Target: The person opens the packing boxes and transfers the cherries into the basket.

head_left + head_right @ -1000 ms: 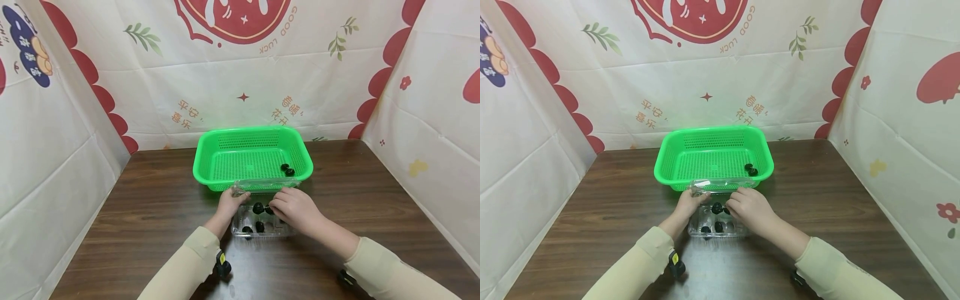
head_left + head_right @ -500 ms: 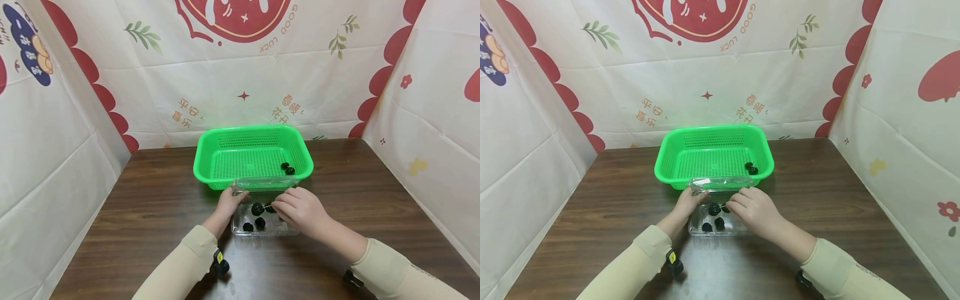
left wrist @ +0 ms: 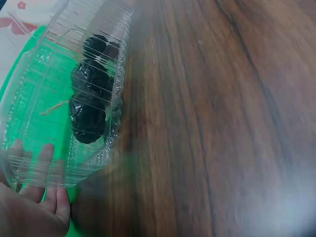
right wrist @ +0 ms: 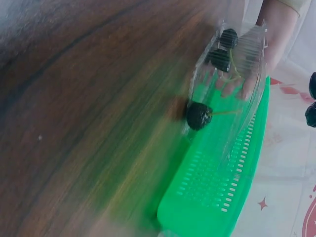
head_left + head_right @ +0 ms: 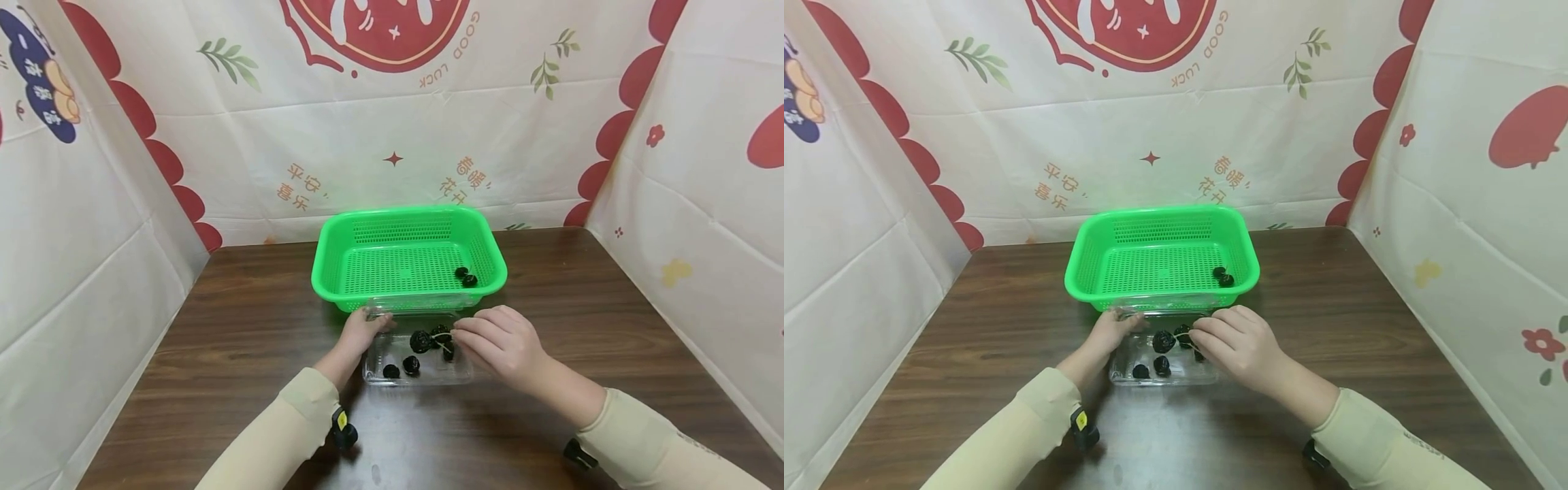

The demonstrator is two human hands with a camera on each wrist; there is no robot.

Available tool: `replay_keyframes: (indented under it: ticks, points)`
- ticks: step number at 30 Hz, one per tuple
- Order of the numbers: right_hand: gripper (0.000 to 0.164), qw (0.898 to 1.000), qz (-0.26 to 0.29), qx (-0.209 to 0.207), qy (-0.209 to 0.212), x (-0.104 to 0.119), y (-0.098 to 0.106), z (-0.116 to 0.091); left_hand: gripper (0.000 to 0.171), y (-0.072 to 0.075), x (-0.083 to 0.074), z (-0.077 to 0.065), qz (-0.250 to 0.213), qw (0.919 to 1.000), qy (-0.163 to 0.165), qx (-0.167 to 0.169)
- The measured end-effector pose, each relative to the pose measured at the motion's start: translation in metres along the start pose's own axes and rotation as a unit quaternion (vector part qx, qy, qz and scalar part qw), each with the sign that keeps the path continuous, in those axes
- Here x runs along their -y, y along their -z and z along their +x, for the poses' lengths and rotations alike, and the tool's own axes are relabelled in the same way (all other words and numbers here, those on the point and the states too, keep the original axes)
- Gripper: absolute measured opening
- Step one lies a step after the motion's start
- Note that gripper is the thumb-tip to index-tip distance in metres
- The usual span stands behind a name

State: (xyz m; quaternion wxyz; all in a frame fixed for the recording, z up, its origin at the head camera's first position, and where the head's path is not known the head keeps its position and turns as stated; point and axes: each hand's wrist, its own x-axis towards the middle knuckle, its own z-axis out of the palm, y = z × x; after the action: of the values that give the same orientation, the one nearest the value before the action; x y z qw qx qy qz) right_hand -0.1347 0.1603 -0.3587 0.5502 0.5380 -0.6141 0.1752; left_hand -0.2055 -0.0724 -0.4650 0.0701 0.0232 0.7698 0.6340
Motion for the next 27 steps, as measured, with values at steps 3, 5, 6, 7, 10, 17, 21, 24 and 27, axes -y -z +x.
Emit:
replay_keyframes:
  ticks: [3, 5, 6, 7, 10, 17, 21, 24, 27]
  points:
    - [0.016, 1.0, -0.002, -0.015, 0.005, -0.001, 0.002, 0.001, 0.031, 0.006, 0.0, -0.001, -0.003, 1.0, 0.004, 0.0]
    - [0.017, 1.0, -0.003, -0.023, 0.006, -0.002, 0.003, 0.002, 0.038, 0.01, 0.001, -0.002, -0.005, 1.0, 0.007, -0.002]
    - [0.017, 1.0, -0.002, -0.027, 0.006, -0.002, 0.003, 0.002, 0.042, 0.012, 0.001, -0.002, -0.006, 1.0, 0.008, -0.003]
    - [0.017, 1.0, -0.001, -0.031, 0.006, -0.003, 0.004, 0.002, 0.043, 0.014, 0.002, -0.003, -0.001, 1.0, 0.004, -0.003]
    - [0.017, 0.999, 0.005, -0.038, 0.006, -0.005, 0.005, 0.002, 0.048, 0.019, 0.003, -0.004, 0.002, 0.9999, 0.006, -0.011]
    - [0.016, 0.999, 0.01, -0.038, 0.007, -0.008, 0.006, 0.001, 0.025, 0.027, 0.006, -0.004, 0.009, 0.9996, -0.015, -0.023]
    - [0.018, 0.999, 0.009, -0.044, -0.001, -0.009, 0.008, 0.001, 0.023, 0.031, 0.006, -0.007, 0.002, 0.9996, -0.022, -0.02]
    - [0.021, 0.998, 0.006, -0.059, -0.011, -0.01, 0.01, 0.005, 0.023, 0.035, 0.006, -0.009, 0.011, 0.9996, -0.021, -0.017]
    - [0.022, 0.997, 0.001, -0.074, -0.038, -0.012, 0.011, 0.008, 0.022, 0.039, 0.007, -0.009, 0.029, 0.999, -0.029, -0.017]
